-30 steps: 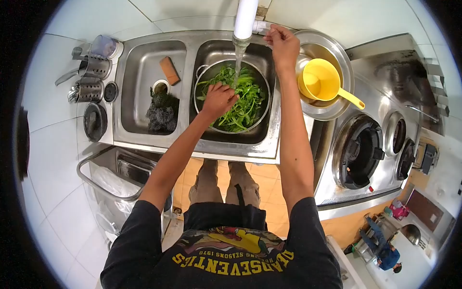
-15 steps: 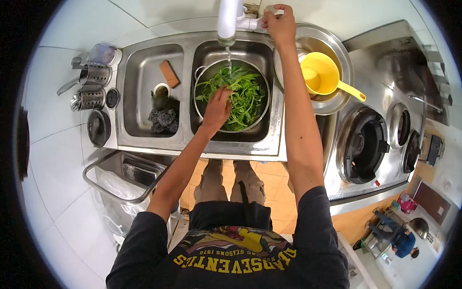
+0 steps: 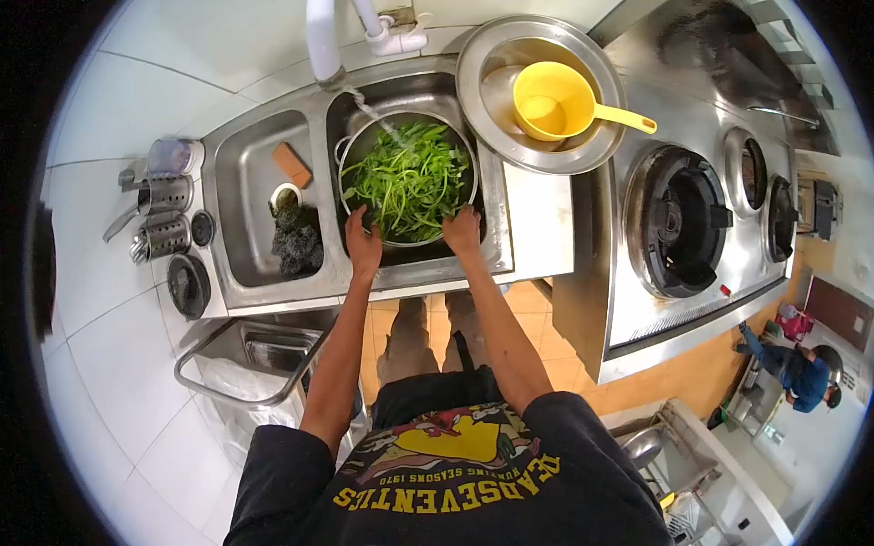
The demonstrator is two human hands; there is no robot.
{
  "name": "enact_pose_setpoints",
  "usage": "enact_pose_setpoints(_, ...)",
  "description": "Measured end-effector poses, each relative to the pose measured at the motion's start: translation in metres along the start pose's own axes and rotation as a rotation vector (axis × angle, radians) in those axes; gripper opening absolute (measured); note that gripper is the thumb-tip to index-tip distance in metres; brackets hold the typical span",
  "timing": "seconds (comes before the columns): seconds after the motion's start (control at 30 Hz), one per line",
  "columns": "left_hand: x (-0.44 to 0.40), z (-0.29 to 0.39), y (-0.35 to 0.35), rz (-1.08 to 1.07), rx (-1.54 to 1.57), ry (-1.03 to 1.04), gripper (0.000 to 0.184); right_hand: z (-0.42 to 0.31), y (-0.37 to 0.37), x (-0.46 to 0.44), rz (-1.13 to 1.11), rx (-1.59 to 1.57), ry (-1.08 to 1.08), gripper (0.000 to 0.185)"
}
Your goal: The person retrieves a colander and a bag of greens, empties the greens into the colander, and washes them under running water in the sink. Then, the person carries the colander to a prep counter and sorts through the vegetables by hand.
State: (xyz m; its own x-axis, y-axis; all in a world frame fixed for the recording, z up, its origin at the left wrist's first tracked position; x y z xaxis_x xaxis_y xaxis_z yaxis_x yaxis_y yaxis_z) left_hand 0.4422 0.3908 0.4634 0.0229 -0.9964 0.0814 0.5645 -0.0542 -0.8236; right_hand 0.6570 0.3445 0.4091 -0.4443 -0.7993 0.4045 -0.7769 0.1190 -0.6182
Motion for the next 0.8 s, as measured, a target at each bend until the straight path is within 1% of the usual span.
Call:
enact_pose_setpoints(0.1, -0.002, 0.007, 0.0, -0.064, -0.135, -0.016, 0.041, -0.01, -0.005, 0.001, 0.082, -0.305, 0.269, 0.05)
enact_pose_setpoints(0.13, -0.004, 0.008, -0.001, -0.1, -0.093, -0.032, 0.042, -0.013, -0.008, 0.002, 0.059, -0.358, 0.363, 0.054)
enact_pose_setpoints(0.23, -0.001, 0.009, -0.001, -0.097, -0.103, -0.105, 0.043, -0.001, 0.01, 0.002, 0.113, -0.501, 0.421, 0.051)
enact_pose_setpoints(0.27, 0.0, 0.01, -0.002, -0.107, -0.049, -0.205, 0.045, 0.004, 0.018, -0.002, 0.101, -0.526, 0.476, 0.05)
enact_pose_setpoints(0.37, 0.006, 0.009, -0.002, 0.038, -0.024, -0.146, 0.049, -0.006, 0.012, 0.006, 0.098, -0.793, 0.777, 0.048)
enact_pose_setpoints(0.4, 0.008, -0.002, 0.006, 0.052, 0.164, -0.244, 0.051, 0.005, 0.024, 0.005, 0.007, -0.936, 0.8, 0.038)
enact_pose_setpoints(0.47, 0.012, -0.026, 0.026, 0.081, 0.542, -0.439, 0.056, 0.033, 0.044, -0.004, -0.121, -1.036, 0.797, 0.03)
enact_pose_setpoints(0.5, 0.012, -0.025, 0.023, 0.043, 0.613, -0.507, 0.058, 0.039, 0.05, -0.005, -0.191, -1.083, 0.798, 0.027)
enact_pose_setpoints(0.53, 0.012, -0.019, 0.018, 0.007, 0.685, -0.576, 0.06, 0.019, 0.031, 0.002, -0.223, -1.042, 0.837, 0.021)
enact_pose_setpoints(0.57, 0.012, -0.018, 0.013, -0.025, 0.759, -0.647, 0.062, 0.004, 0.018, 0.005, -0.221, -0.969, 0.801, 0.021)
enact_pose_setpoints(0.6, 0.007, -0.047, 0.026, -0.131, 0.645, -0.543, 0.058, 0.012, 0.021, 0.004, -0.238, -0.999, 0.741, 0.021)
enact_pose_setpoints(0.63, 0.005, -0.037, 0.016, -0.119, 0.683, -0.596, 0.056, 0.009, 0.018, 0.004, -0.256, -1.028, 0.678, 0.021)
enact_pose_setpoints(0.7, 0.008, -0.015, 0.0, -0.097, 0.759, -0.702, 0.05, 0.004, 0.008, 0.012, -0.207, -1.032, 0.604, 0.02)
enact_pose_setpoints(0.73, 0.008, -0.016, 0.001, -0.081, 0.794, -0.66, 0.047, 0.002, 0.003, 0.015, -0.232, -1.001, 0.601, 0.019)
enact_pose_setpoints(0.77, 0.007, -0.02, 0.001, -0.081, 0.785, -0.682, 0.048, 0.001, -0.002, 0.016, -0.256, -0.968, 0.596, 0.017)
enact_pose_setpoints(0.8, 0.008, -0.012, -0.007, -0.082, 0.776, -0.709, 0.049, -0.005, -0.008, 0.02, -0.283, -1.009, 0.56, 0.017)
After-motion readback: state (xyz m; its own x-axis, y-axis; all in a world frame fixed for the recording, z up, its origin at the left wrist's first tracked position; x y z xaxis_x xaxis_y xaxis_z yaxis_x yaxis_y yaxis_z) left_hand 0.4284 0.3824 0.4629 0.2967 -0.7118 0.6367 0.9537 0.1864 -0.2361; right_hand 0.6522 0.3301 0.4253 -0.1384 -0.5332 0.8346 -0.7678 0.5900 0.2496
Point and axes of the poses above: each hand's wrist, its own x-axis away from the middle knuckle, its own y-axis out of the palm, z = x × y, the point moved 3 cm from there along -x, towards the middle knuckle, and after that the axes turned 5 degrees about -x, right-handed, at the moved point
